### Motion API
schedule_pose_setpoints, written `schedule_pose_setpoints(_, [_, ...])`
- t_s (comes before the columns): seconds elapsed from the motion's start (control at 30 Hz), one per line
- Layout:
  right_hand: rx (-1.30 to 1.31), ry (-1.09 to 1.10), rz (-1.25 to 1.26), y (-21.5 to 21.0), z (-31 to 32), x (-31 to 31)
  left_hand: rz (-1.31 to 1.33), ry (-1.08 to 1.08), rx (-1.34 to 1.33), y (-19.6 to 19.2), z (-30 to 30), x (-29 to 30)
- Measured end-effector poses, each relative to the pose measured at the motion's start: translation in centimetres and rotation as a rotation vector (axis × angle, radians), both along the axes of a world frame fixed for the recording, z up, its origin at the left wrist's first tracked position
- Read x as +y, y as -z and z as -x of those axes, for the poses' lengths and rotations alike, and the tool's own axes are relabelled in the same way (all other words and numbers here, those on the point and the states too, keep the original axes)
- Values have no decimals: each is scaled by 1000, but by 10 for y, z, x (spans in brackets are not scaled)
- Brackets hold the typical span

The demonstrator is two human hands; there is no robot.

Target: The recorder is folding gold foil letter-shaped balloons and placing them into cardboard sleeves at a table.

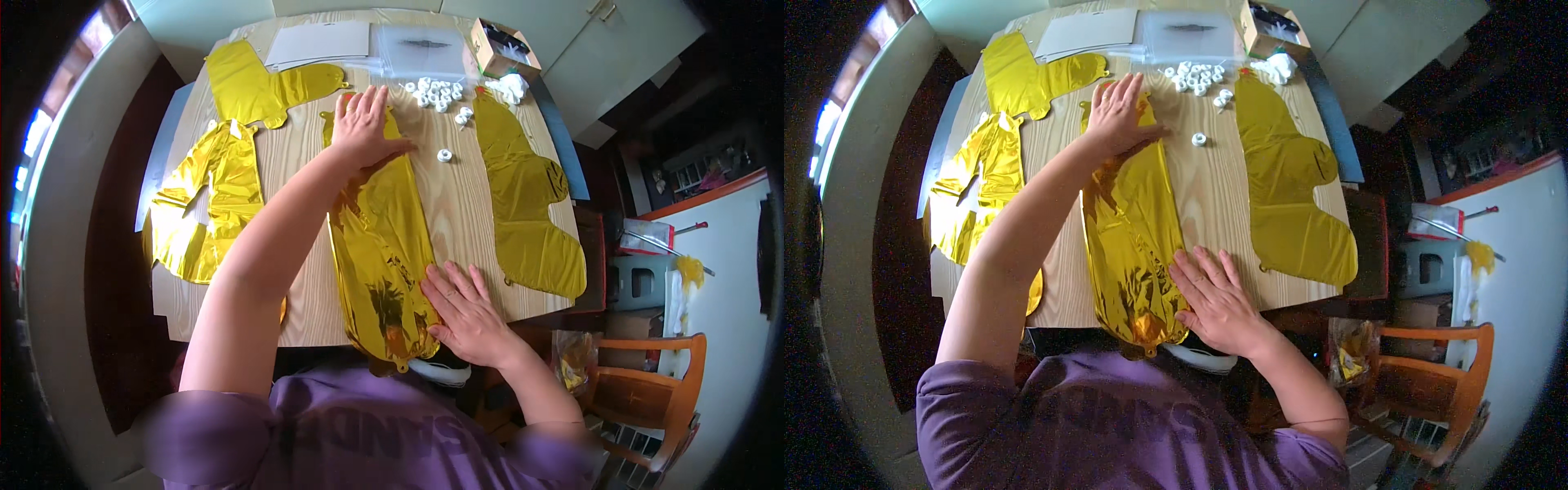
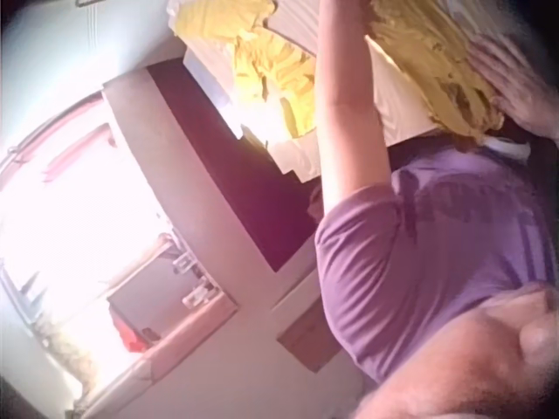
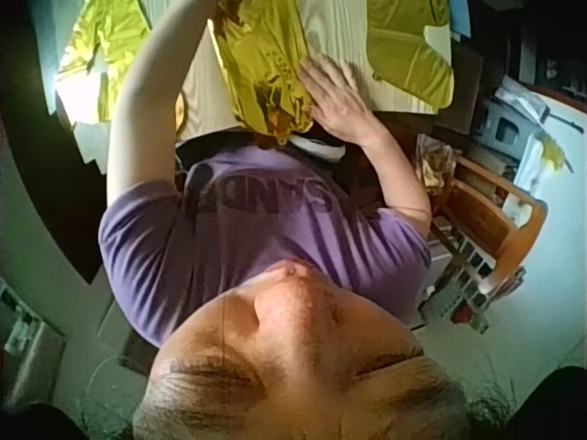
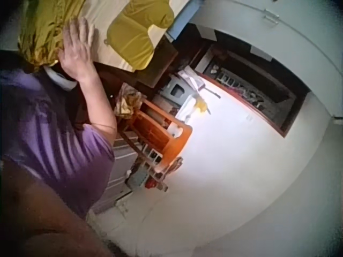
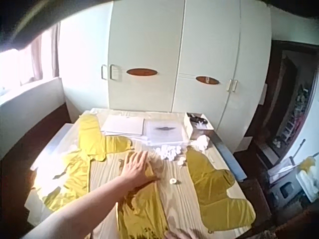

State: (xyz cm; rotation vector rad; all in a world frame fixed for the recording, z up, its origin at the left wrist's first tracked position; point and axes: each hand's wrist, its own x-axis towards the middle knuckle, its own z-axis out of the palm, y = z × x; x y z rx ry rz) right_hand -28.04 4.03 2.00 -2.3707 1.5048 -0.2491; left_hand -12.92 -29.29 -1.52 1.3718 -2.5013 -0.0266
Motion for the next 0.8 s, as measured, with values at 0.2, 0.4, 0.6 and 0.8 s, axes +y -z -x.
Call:
schedule_pose_setpoints(0.2, [-53,15,5,-2,-5,0,16,167,363,-12,-32,23])
schedule_pose_setpoints(0.4, [-59,59,10,-10,-22,-3,-92,456,169,-37,-125,124])
schedule_pose_setpoints(0.6, [-206,69,85,-18,-17,-24,-158,512,-48,-22,-153,146])
schedule_pose_setpoints(0.8, [-174,24,164,-18,-19,-39,-130,571,-2,-13,-151,127])
